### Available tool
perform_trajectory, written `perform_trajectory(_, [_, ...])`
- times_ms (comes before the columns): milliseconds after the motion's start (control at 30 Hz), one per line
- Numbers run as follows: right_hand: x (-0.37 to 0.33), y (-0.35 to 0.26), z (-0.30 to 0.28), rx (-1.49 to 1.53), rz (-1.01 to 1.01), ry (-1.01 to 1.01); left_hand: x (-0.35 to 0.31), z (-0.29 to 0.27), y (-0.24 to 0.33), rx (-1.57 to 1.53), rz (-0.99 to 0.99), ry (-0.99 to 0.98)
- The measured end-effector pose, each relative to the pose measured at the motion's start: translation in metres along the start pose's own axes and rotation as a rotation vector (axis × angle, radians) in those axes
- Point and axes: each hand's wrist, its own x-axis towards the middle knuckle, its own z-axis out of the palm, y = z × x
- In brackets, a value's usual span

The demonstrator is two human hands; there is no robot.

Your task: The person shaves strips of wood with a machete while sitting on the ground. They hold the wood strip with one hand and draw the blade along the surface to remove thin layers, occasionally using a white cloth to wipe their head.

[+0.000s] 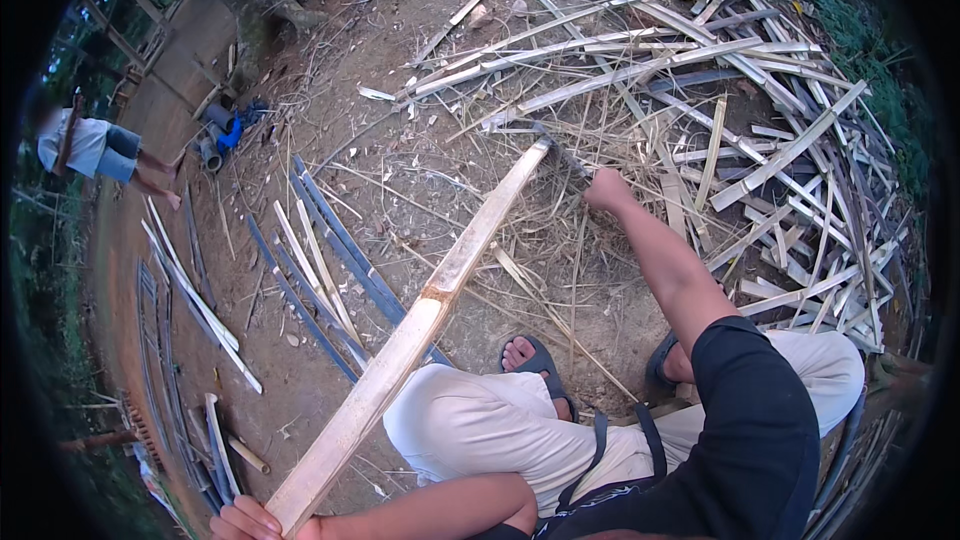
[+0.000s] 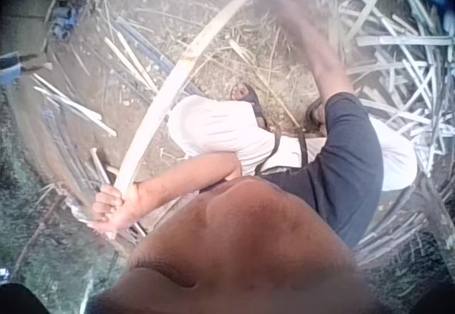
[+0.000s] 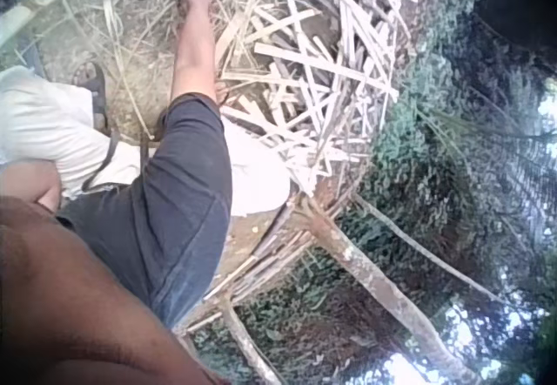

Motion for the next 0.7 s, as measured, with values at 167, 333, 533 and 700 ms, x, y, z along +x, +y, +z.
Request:
perform_trajectory(167, [-0.065,0.052,0.023,0.329,0.156,0.151,0.006,-0.012,-0.009,-0.115,-0.030,-0.135])
perform_trajectory(333, [-0.167,0.091,0.029,0.244,0.289,0.215,0.000,-0.015,-0.001,-0.314,0.068,-0.314])
perform_trajectory(533, [-0.174,0.098,0.023,0.192,0.254,0.160,-0.025,0.011,0.052,-0.380,0.104,-0.347])
perform_trajectory(700, [-0.190,0.009,-0.058,0.420,-0.527,0.466,0.011,0.048,0.133,-0.635,0.170,-0.870])
